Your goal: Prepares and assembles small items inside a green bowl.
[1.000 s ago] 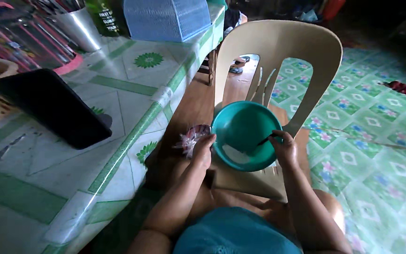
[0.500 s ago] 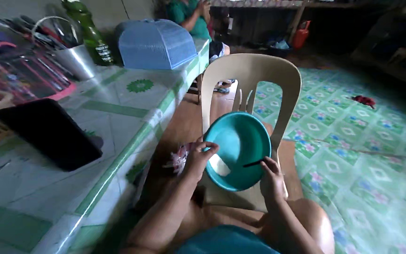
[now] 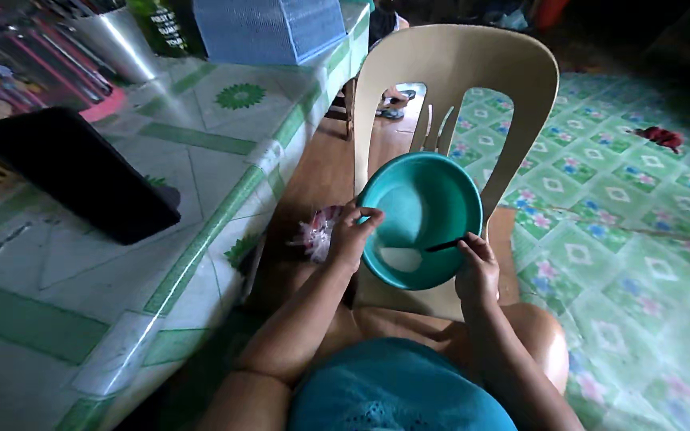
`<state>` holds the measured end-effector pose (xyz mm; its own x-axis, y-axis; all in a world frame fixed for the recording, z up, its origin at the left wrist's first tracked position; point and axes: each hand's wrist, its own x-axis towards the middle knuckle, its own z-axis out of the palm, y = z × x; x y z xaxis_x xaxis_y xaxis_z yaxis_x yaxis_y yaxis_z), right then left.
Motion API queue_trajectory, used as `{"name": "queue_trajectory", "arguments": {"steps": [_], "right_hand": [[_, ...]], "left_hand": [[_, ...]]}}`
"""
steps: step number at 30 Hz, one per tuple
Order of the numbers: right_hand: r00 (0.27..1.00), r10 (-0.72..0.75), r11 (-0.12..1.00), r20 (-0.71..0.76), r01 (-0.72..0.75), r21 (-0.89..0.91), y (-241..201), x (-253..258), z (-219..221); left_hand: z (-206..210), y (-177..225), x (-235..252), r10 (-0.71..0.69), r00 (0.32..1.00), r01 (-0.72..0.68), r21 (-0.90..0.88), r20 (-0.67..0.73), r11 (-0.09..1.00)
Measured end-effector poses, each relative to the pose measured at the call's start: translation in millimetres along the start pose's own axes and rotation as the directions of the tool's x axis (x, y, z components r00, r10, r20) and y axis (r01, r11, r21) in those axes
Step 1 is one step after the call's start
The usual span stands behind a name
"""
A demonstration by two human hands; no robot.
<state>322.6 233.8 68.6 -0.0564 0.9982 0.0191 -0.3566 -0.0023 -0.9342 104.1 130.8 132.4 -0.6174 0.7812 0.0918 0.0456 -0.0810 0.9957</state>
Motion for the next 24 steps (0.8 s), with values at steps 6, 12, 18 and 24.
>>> {"name": "queue_trajectory", "arguments": {"steps": [6,12,18,24], "right_hand": [[0.997,0.041,0.982,0.063,-0.029,-0.189,9.9,17.2,8.4],[0.978,0.041,0.829,0.203,0.08,-0.554,9.5,19.3,14.4],[0.867,-0.146,0.446,0.476,0.488,-0.751,-16.0,21.7,16.9],[0.653,0.123,0.231,0.747,0.713,-0.662,-36.9,48.9,22.8]], "left_hand": [[-2.3,-31.7,34.5,-0.19,0.98,0.184,-0.094,-0.058,0.978],[-10.0,-46.1,60.6,-0.249,0.963,0.251,0.001,-0.1,0.968],[-15.1,-30.8,77.0,-0.068,0.985,0.109,0.259,-0.161,0.96],[12.6,74.2,65.7,0.449,0.885,-0.461,0.375,0.123,0.804]]}}
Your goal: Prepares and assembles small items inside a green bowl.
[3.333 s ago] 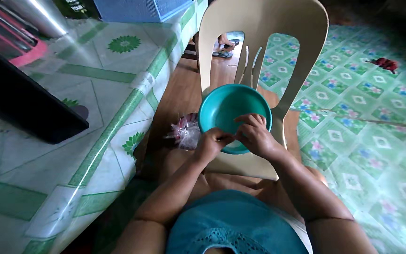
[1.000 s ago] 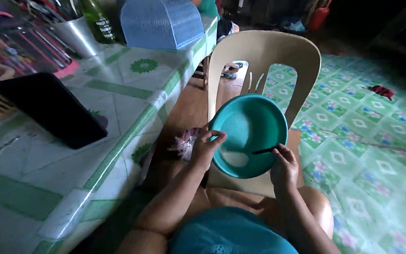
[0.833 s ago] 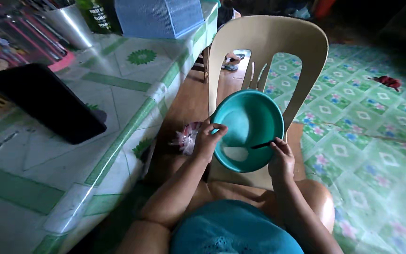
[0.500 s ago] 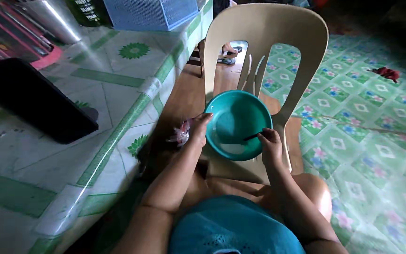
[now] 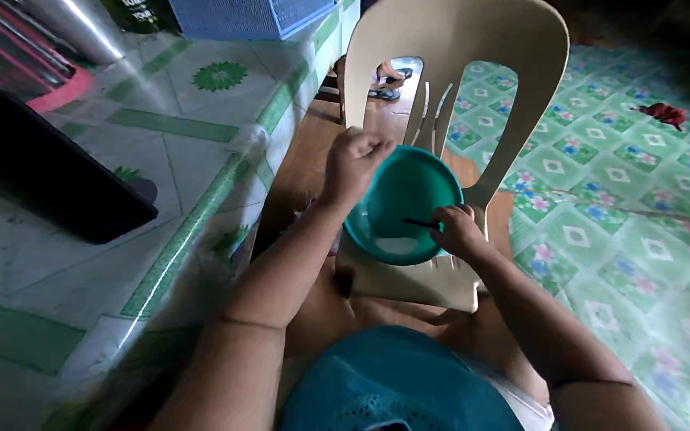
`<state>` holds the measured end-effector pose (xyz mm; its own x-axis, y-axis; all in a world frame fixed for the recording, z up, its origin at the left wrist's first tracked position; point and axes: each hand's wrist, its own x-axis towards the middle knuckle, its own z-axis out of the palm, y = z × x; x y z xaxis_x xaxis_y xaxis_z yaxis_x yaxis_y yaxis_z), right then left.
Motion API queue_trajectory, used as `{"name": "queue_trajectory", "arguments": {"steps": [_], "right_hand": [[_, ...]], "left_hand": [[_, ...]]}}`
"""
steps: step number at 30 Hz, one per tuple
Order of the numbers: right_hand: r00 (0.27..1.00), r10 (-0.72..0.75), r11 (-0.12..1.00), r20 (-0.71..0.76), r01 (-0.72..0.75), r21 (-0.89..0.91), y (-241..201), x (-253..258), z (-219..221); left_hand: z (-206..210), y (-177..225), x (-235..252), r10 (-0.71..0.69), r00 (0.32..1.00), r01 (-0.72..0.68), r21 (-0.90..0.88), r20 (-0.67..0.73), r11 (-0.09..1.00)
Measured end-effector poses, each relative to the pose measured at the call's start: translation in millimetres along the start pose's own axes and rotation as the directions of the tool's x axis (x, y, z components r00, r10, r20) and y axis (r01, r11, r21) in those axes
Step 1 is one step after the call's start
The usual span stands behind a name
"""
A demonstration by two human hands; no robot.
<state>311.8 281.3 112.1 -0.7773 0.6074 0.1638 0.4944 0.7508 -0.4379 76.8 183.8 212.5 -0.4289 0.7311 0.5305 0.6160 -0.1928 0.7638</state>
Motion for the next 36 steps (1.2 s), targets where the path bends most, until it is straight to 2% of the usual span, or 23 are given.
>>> {"name": "queue_trajectory", "arguments": {"steps": [1,3,4,5,6,7,9,11,15,19,25,29,32,36], "right_hand": [[0.999,-0.025,0.999,0.02,0.026,-0.02,-0.4,3.3,-3.4],[0.994,-0.038,0.995,0.102,0.047,-0.09,-2.6,11.4,-9.4],[0.988,-0.046,0.989,0.146,0.066,-0.133,-1.7,14.8,-9.5],[0.977,-0.034,0.981,0.21,0.073,-0.181,-0.9,17.8,-9.5],[0.959,-0.002,0.969,0.284,0.071,-0.236,-0.3,20.9,-9.1],[0.938,0.034,0.954,0.346,0.073,-0.29,0.4,24.2,-7.7],[0.884,0.118,0.921,0.452,0.072,-0.382,-3.1,30.1,-6.8],[0.849,0.166,0.891,0.503,0.089,-0.444,-7.9,35.3,-6.4],[0.795,0.227,0.844,0.562,0.127,-0.521,-8.0,42.1,2.6],[0.719,0.273,0.819,0.64,0.175,-0.546,-6.0,53.8,12.5],[0.713,0.211,0.849,0.669,0.206,-0.487,11.2,59.8,30.3],[0.689,0.151,0.88,0.708,0.232,-0.414,24.1,67.9,35.8],[0.704,0.091,0.921,0.704,0.209,-0.328,33.8,71.6,39.0],[0.673,0.065,0.918,0.737,0.249,-0.309,31.7,73.3,38.4]], "left_hand": [[2.7,16.9,5.7,0.122,0.992,-0.125,-0.093,-0.03,0.988],[14.2,33.4,18.3,0.366,0.924,-0.382,-0.316,-0.11,0.869],[21.7,33.1,22.3,0.44,0.892,-0.444,-0.378,-0.102,0.812],[30.7,26.2,23.5,0.475,0.878,-0.456,-0.385,-0.05,0.802],[40.3,13.9,21.4,0.465,0.884,-0.423,-0.334,0.055,0.843],[50.1,-3.0,17.8,0.416,0.888,-0.371,-0.231,0.197,0.9],[65.4,-44.1,9.2,0.258,0.845,-0.298,0.012,0.468,0.954],[68.1,-73.2,2.1,0.142,0.816,-0.278,0.164,0.56,0.946],[54.1,-92.1,-6.9,0.099,0.906,-0.241,0.307,0.412,0.921],[41.4,-101.6,-15.0,0.034,0.924,-0.194,0.391,0.382,0.9],[38.4,-109.0,-31.4,0.015,0.952,-0.161,0.455,0.307,0.876],[38.9,-106.6,-29.2,-0.146,0.975,0.046,0.498,0.165,0.866],[34.0,-110.3,-18.0,-0.302,0.946,0.225,0.436,0.115,0.871],[31.8,-122.0,-14.0,-0.37,0.92,0.29,0.409,0.13,0.865]]}}
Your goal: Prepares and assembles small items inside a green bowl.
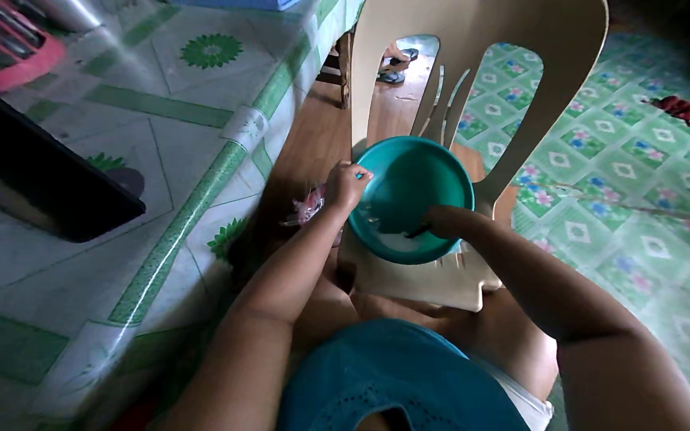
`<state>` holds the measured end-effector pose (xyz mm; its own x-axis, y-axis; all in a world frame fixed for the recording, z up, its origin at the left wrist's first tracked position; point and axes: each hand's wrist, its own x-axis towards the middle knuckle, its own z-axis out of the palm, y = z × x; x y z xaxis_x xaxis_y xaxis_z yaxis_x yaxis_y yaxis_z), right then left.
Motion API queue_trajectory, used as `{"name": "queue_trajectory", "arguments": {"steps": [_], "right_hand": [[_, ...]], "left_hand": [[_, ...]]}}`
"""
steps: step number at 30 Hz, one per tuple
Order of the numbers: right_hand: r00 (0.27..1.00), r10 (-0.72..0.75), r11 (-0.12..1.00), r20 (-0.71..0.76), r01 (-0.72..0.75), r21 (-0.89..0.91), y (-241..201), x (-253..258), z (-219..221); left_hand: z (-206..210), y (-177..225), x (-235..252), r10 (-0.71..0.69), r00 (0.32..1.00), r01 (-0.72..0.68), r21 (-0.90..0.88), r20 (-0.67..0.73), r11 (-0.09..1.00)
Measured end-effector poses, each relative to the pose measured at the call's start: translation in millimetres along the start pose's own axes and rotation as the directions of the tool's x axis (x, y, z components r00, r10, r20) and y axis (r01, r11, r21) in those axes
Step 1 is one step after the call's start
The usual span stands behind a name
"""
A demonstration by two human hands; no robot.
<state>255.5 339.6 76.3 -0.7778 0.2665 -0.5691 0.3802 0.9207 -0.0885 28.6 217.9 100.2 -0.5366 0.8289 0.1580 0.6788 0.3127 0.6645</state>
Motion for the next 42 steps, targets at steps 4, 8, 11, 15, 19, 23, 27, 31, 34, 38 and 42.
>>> {"name": "queue_trajectory", "arguments": {"steps": [4,8,11,15,19,23,27,31,34,38,42], "right_hand": [[0.985,0.019,0.999,-0.173,-0.023,-0.025,-2.1,-4.3,9.8],[0.988,0.12,0.97,-0.1,-0.138,-0.202,-14.3,-29.7,-22.8],[0.985,0.129,0.954,-0.113,-0.154,-0.256,-5.5,-38.2,-17.1],[0.978,0.11,0.973,-0.18,-0.143,-0.184,1.8,-36.3,14.8],[0.976,0.096,0.993,-0.198,-0.109,-0.054,-12.8,-27.4,39.2],[0.963,0.099,0.987,-0.252,-0.063,0.148,-35.2,-13.3,47.8],[0.961,0.117,0.933,-0.249,-0.02,0.36,-55.4,-8.7,32.4],[0.943,0.058,0.889,-0.329,0.101,0.447,-56.9,-3.1,24.3],[0.914,0.078,0.882,-0.399,0.123,0.455,-53.9,-7.2,15.1],[0.907,0.089,0.891,-0.413,0.113,0.44,-46.7,-29.9,-10.1],[0.879,0.091,0.932,-0.469,0.091,0.351,-27.4,-41.5,-25.3]], "left_hand": [[1.8,-7.0,-0.8,-0.004,1.0,0.004,-0.012,-0.003,1.0],[-9.1,11.5,-11.0,0.087,0.994,-0.088,-0.012,-0.072,0.996],[-16.1,35.3,-26.6,0.146,0.985,-0.146,0.005,-0.095,0.989],[-16.9,56.9,-38.3,0.184,0.976,-0.187,-0.013,-0.114,0.982],[-16.3,63.0,-39.2,0.169,0.98,-0.17,-0.005,-0.104,0.985],[-15.8,62.6,-38.1,0.167,0.978,-0.169,-0.002,-0.129,0.986],[-14.4,48.9,-31.0,0.165,0.977,-0.166,0.003,-0.137,0.986],[-13.6,26.4,-16.4,0.106,0.989,-0.104,0.02,-0.104,0.994],[-14.5,10.8,-4.0,0.043,0.997,-0.045,-0.019,-0.063,0.999],[-11.8,7.0,3.2,0.089,0.992,-0.091,-0.019,-0.085,0.996],[-9.6,19.3,-3.5,0.134,0.991,-0.134,0.028,0.022,0.991]]}}
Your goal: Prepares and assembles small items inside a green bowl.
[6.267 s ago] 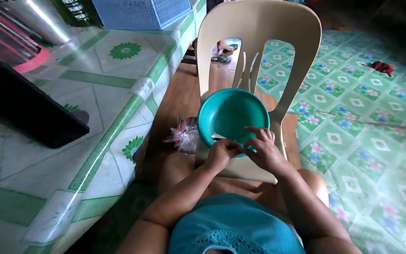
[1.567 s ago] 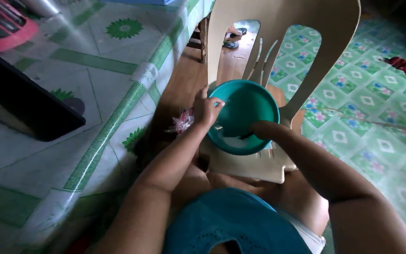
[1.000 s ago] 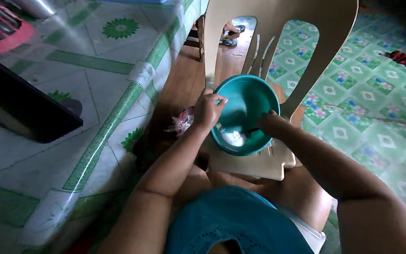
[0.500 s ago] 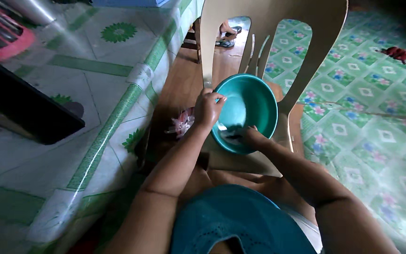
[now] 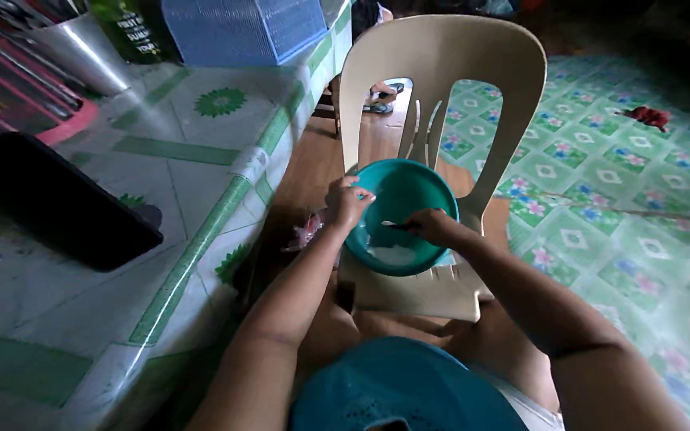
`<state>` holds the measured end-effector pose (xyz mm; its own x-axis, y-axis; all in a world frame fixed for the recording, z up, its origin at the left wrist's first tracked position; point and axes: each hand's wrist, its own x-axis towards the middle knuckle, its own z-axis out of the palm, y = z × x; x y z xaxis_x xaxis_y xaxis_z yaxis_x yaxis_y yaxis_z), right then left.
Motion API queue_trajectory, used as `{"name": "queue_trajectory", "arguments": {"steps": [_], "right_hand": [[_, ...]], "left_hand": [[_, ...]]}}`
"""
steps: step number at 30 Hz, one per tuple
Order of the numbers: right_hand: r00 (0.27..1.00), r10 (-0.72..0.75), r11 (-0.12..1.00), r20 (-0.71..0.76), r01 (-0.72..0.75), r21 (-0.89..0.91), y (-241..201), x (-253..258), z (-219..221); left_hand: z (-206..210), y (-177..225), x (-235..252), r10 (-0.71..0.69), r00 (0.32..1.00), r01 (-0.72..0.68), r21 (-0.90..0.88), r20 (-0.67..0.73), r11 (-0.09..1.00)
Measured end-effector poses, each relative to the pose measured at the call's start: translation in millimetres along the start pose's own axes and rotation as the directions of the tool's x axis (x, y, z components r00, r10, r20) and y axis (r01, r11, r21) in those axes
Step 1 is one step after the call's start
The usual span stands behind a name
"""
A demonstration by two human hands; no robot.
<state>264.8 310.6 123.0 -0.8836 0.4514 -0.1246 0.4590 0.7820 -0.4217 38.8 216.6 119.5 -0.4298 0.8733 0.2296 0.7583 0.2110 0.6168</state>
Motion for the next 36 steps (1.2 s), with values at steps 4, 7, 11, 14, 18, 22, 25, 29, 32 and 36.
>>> {"name": "queue_trajectory", "arguments": {"steps": [4,7,11,14,18,22,25,29,32,36], "right_hand": [[0.999,0.026,1.0,0.022,-0.026,0.008,6.3,-1.8,-27.1],[0.991,-0.05,0.999,-0.124,0.05,-0.005,28.6,4.3,-19.9],[0.999,0.044,0.999,-0.022,-0.044,-0.009,15.1,2.0,-41.2],[0.999,0.03,0.999,-0.019,-0.031,-0.018,16.7,3.3,-41.6],[0.999,0.009,1.0,-0.042,-0.01,-0.023,22.4,4.6,-36.5],[0.997,-0.008,1.0,-0.072,0.006,-0.029,30.4,6.0,-29.6],[0.996,-0.01,0.999,-0.091,0.007,-0.04,32.9,6.3,-24.1],[0.985,-0.067,0.995,-0.162,0.054,-0.085,39.4,9.4,-13.9],[0.991,-0.046,0.995,-0.127,0.034,-0.097,32.7,7.9,-18.9],[0.996,-0.053,0.993,-0.077,0.044,-0.107,25.2,8.0,-23.8]], "left_hand": [[3.3,4.9,-3.8,0.029,0.999,-0.032,0.065,0.043,0.997],[4.3,5.0,-6.2,0.036,0.996,-0.044,0.099,0.082,0.994],[2.4,7.1,-10.9,0.072,0.993,-0.085,0.146,0.098,0.986],[1.5,10.1,-14.8,0.09,0.99,-0.105,0.149,0.104,0.983],[3.0,12.0,-17.3,0.129,0.986,-0.146,0.174,0.105,0.974],[4.9,14.1,-18.3,0.162,0.981,-0.179,0.18,0.106,0.967],[8.3,13.2,-19.4,0.206,0.972,-0.226,0.199,0.116,0.954],[9.9,14.9,-23.6,0.332,0.937,-0.347,0.215,0.105,0.913],[9.6,17.3,-24.9,0.347,0.929,-0.368,0.199,0.13,0.908],[13.9,15.3,-27.5,0.384,0.91,-0.406,0.159,0.156,0.9]]}}
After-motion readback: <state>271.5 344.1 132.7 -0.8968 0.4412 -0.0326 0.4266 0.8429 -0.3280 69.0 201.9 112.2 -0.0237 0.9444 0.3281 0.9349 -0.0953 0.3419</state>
